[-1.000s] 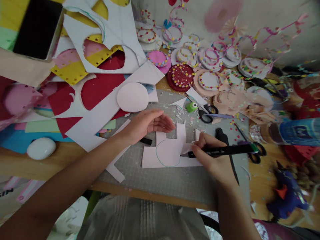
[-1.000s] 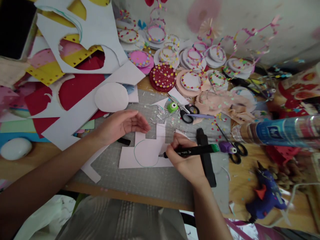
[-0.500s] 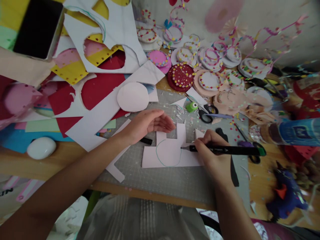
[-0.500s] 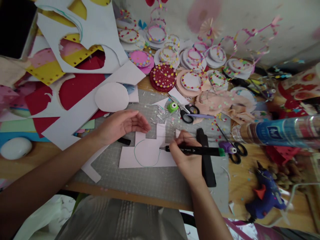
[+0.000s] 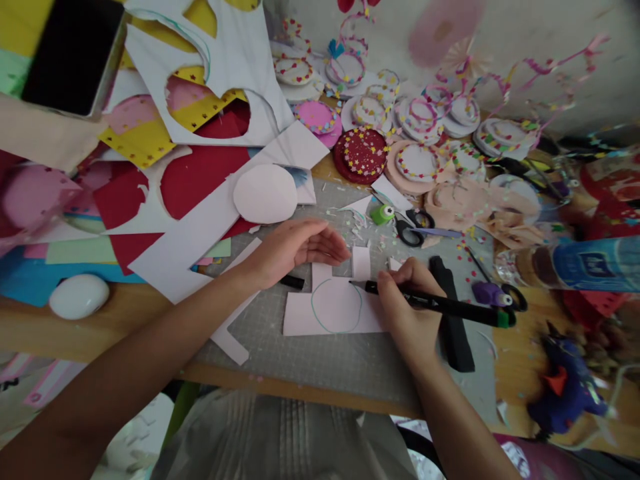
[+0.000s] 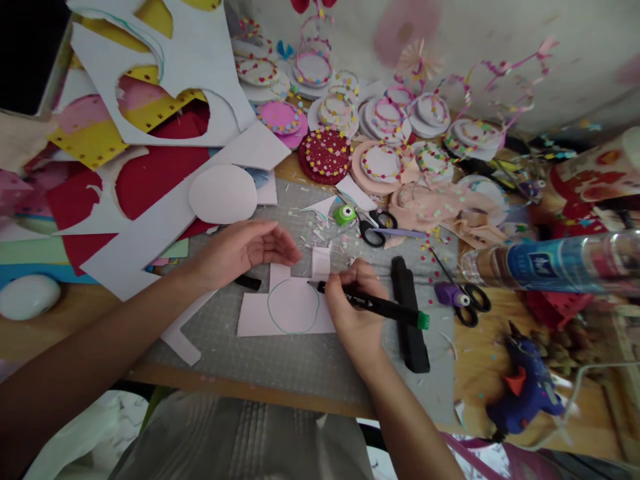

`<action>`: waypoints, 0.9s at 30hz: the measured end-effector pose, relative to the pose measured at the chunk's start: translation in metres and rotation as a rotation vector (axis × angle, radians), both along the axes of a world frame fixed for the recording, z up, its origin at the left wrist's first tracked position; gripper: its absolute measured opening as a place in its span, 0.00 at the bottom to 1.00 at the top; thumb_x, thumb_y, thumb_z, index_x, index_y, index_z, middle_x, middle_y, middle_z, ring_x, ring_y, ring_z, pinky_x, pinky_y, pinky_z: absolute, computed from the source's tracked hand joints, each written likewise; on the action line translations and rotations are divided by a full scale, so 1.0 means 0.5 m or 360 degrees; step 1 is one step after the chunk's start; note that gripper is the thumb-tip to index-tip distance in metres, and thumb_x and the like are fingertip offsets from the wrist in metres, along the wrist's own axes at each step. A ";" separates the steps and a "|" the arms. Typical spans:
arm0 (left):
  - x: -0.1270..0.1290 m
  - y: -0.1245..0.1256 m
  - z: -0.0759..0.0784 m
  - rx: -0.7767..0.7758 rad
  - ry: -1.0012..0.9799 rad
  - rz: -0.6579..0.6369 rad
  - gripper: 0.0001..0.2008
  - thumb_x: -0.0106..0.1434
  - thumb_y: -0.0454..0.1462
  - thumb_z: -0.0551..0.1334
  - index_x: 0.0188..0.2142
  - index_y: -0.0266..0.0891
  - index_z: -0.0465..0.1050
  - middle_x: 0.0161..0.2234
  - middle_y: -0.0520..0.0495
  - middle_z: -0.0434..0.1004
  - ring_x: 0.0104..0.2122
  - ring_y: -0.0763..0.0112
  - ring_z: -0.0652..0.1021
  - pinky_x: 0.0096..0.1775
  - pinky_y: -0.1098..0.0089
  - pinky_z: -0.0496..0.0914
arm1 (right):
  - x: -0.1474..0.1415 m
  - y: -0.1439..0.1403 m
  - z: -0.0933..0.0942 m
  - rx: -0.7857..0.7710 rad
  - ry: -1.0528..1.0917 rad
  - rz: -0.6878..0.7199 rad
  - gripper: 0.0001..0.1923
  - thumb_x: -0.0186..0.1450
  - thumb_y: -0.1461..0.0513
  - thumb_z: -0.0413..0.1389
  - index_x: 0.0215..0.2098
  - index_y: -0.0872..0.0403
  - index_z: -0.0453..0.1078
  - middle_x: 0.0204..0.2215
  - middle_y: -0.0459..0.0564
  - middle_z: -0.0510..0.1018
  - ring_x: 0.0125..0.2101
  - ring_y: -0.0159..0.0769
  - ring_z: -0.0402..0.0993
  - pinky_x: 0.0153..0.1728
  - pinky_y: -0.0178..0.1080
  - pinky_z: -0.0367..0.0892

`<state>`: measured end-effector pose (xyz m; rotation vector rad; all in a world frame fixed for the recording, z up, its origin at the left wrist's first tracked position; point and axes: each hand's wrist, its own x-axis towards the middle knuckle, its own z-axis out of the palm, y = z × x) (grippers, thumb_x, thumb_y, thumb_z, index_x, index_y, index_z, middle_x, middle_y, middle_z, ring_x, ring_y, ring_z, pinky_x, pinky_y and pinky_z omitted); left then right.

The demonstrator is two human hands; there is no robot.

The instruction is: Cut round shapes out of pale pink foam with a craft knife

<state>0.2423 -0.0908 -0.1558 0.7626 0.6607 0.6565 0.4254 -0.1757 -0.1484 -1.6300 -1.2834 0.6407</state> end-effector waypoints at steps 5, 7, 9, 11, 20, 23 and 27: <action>0.001 -0.002 -0.003 0.0009 -0.0020 0.0008 0.19 0.67 0.43 0.55 0.32 0.31 0.78 0.32 0.40 0.82 0.35 0.65 0.81 0.42 0.66 0.74 | -0.017 0.001 0.000 0.0001 -0.0023 0.0048 0.14 0.60 0.63 0.56 0.20 0.50 0.57 0.18 0.40 0.60 0.20 0.30 0.56 0.22 0.36 0.53; 0.001 -0.002 -0.003 0.0009 -0.0027 0.0013 0.19 0.67 0.43 0.54 0.32 0.31 0.78 0.32 0.41 0.82 0.35 0.65 0.81 0.42 0.66 0.74 | -0.023 0.000 -0.001 0.0029 -0.0018 0.0105 0.15 0.61 0.63 0.56 0.20 0.51 0.57 0.18 0.40 0.60 0.20 0.30 0.56 0.22 0.36 0.53; 0.001 -0.002 -0.002 0.0006 -0.0029 0.0010 0.19 0.67 0.42 0.54 0.32 0.31 0.78 0.32 0.41 0.82 0.35 0.65 0.81 0.42 0.66 0.74 | -0.025 -0.002 -0.003 0.0045 0.0003 0.0176 0.15 0.61 0.63 0.57 0.20 0.51 0.58 0.18 0.40 0.61 0.20 0.29 0.56 0.22 0.36 0.54; 0.001 -0.002 -0.001 0.0000 -0.0028 0.0012 0.19 0.67 0.42 0.54 0.32 0.31 0.78 0.32 0.41 0.82 0.35 0.65 0.81 0.42 0.67 0.75 | -0.020 -0.004 -0.003 0.0021 0.0047 0.0211 0.14 0.60 0.63 0.59 0.21 0.51 0.60 0.18 0.40 0.62 0.20 0.29 0.57 0.22 0.36 0.54; -0.001 -0.001 -0.001 0.0012 -0.0051 0.0015 0.19 0.68 0.41 0.54 0.32 0.30 0.78 0.31 0.40 0.82 0.35 0.66 0.81 0.40 0.67 0.75 | -0.007 -0.006 -0.003 -0.0002 0.0100 0.0216 0.13 0.61 0.63 0.59 0.22 0.51 0.61 0.20 0.41 0.65 0.20 0.29 0.60 0.22 0.35 0.56; -0.001 -0.001 0.000 0.0010 -0.0040 0.0008 0.19 0.68 0.41 0.53 0.32 0.30 0.78 0.32 0.40 0.82 0.35 0.66 0.81 0.41 0.67 0.75 | -0.015 -0.006 -0.007 0.0013 0.0068 0.0368 0.11 0.60 0.64 0.60 0.24 0.51 0.62 0.20 0.40 0.67 0.20 0.29 0.61 0.21 0.34 0.56; 0.000 -0.002 0.001 0.0003 -0.0035 0.0005 0.19 0.68 0.41 0.54 0.32 0.30 0.78 0.32 0.40 0.82 0.35 0.66 0.81 0.42 0.67 0.75 | -0.015 -0.006 -0.012 0.0073 0.0076 0.0390 0.12 0.61 0.66 0.59 0.24 0.51 0.61 0.20 0.40 0.65 0.20 0.27 0.61 0.21 0.33 0.56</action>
